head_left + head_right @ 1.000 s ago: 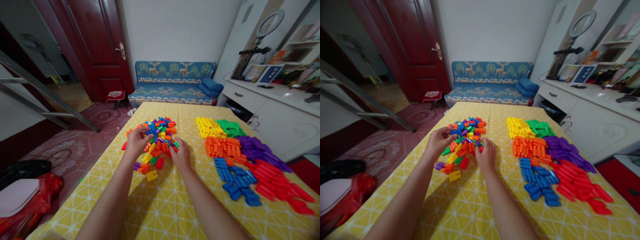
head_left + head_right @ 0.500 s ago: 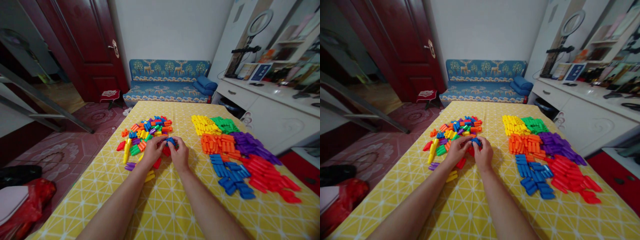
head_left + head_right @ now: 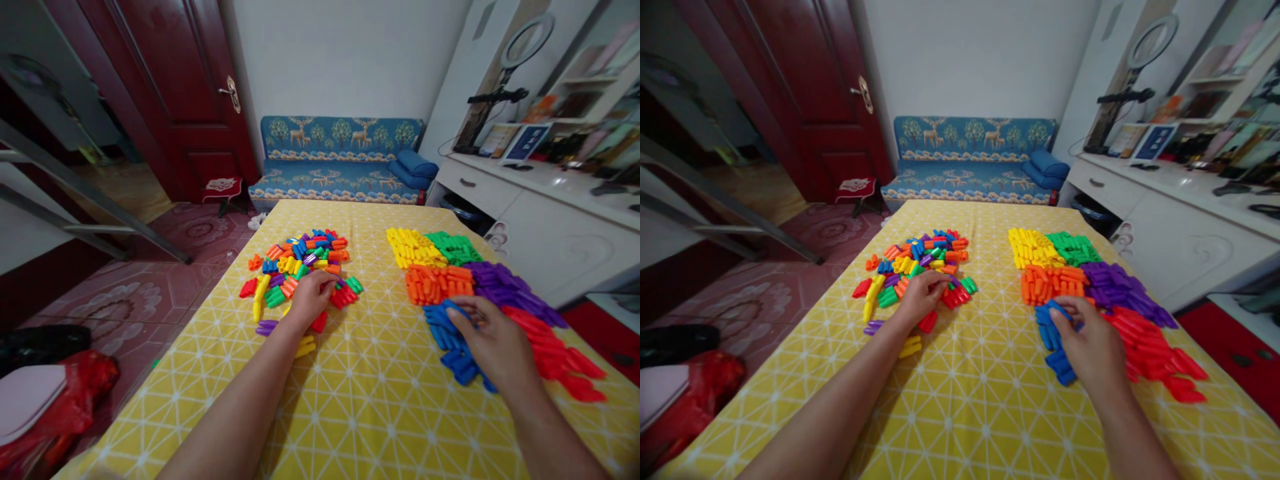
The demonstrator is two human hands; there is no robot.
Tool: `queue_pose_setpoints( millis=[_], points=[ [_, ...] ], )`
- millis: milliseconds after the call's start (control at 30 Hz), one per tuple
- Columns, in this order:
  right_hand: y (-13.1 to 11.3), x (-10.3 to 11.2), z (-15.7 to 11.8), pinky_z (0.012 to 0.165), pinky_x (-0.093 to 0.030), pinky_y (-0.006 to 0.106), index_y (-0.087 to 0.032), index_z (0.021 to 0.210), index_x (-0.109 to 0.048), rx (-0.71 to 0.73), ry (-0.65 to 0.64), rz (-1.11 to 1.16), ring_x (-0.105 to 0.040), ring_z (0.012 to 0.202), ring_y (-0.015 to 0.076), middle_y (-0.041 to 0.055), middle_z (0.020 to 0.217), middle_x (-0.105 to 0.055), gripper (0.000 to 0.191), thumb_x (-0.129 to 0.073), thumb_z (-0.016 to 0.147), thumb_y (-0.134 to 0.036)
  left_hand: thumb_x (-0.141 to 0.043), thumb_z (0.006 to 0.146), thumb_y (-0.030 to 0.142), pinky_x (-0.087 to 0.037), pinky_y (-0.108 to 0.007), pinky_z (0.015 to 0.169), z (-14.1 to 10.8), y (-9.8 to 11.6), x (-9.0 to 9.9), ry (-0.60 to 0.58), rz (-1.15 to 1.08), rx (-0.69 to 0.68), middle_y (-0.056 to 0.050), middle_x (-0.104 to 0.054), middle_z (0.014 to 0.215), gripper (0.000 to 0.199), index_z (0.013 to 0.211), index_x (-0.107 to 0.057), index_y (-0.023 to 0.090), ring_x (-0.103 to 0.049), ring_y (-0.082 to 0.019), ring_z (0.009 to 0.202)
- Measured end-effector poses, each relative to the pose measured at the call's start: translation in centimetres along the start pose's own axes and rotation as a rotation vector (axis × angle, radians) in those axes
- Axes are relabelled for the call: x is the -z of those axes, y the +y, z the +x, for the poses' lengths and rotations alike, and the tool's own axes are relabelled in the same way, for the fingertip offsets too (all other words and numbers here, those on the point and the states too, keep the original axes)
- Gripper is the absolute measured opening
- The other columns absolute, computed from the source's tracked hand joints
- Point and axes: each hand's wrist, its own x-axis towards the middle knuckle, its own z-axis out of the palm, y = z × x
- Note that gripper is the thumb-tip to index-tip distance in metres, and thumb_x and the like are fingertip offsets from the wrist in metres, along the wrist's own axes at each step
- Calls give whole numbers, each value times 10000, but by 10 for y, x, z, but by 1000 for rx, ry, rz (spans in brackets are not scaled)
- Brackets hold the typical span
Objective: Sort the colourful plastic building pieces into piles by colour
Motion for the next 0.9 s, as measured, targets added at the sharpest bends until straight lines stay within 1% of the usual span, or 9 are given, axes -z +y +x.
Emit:
queue_pose_setpoints(
  millis=[100,167,300,400,500,600,700,800,900],
  points=[
    [41,25,-1,543,-486,360,-300,924,-710,-61,-110,-157,-654,656,250,51,781,-712,372,-592,735,-597,-552,861,109,-526,-315,851,1,1,0,-8,-2,7,-64,-746,986,227,963,-743,181,-674,-191,918],
    [52,30,-2,554,-496,381,-306,906,-722,-51,-167,-185,-654,662,259,51,801,-713,398,-585,715,-627,-551,859,108,-526,-314,852,1,1,1,-6,-2,9,-64,-746,984,231,967,-742,181,-674,-191,919],
    [29,22,-4,694,-519,417,-283,892,-724,135,-74,-224,-654,824,269,82,974,-695,373,-544,775,-588,-545,846,93,-530,-302,831,0,1,1,-10,4,18,-54,-744,983,255,974,-742,193,-673,-186,911],
    [-11,-2,-5,785,-518,402,-264,925,-716,256,-36,-180,-644,894,244,78,1004,-679,282,-525,846,-455,-538,840,82,-529,-302,835,-1,2,1,-24,-6,17,-50,-743,980,268,969,-742,198,-672,-185,916],
    [-49,-48,-3,906,-512,388,-242,1008,-701,371,-195,-43,-635,995,216,60,1066,-675,261,-497,847,-263,-531,850,87,-529,-301,824,-1,2,1,-16,-17,17,-53,-741,978,268,979,-739,196,-669,-182,903],
    [-73,-101,-1,1051,-442,413,-191,1226,-631,424,-305,-46,-540,1219,232,88,1302,-604,523,-488,735,-81,-525,857,88,-521,-317,841,-2,3,2,13,14,-2,-63,-733,987,266,988,-735,186,-653,-186,916],
    [-83,-141,-3,1094,-395,456,-190,1331,-562,384,-339,-101,-474,1298,261,96,1406,-540,654,-518,694,-50,-574,856,143,-483,-373,934,-3,8,4,6,126,-77,-70,-724,1044,227,1009,-733,195,-605,-222,1024],
    [-84,-155,-8,1052,-416,464,-221,1274,-601,336,-302,-87,-521,1225,261,79,1338,-595,571,-534,724,-84,-556,885,209,-457,-400,955,-3,15,5,-54,239,-95,-73,-712,1094,221,1015,-735,210,-583,-238,1058],
    [-83,-151,-12,994,-452,415,-215,1167,-654,344,-274,-31,-567,1100,238,73,1196,-650,491,-545,704,-94,-496,897,199,-455,-399,914,-4,19,6,-77,317,-48,-82,-706,1015,259,979,-741,209,-582,-242,1017]
  ],
)
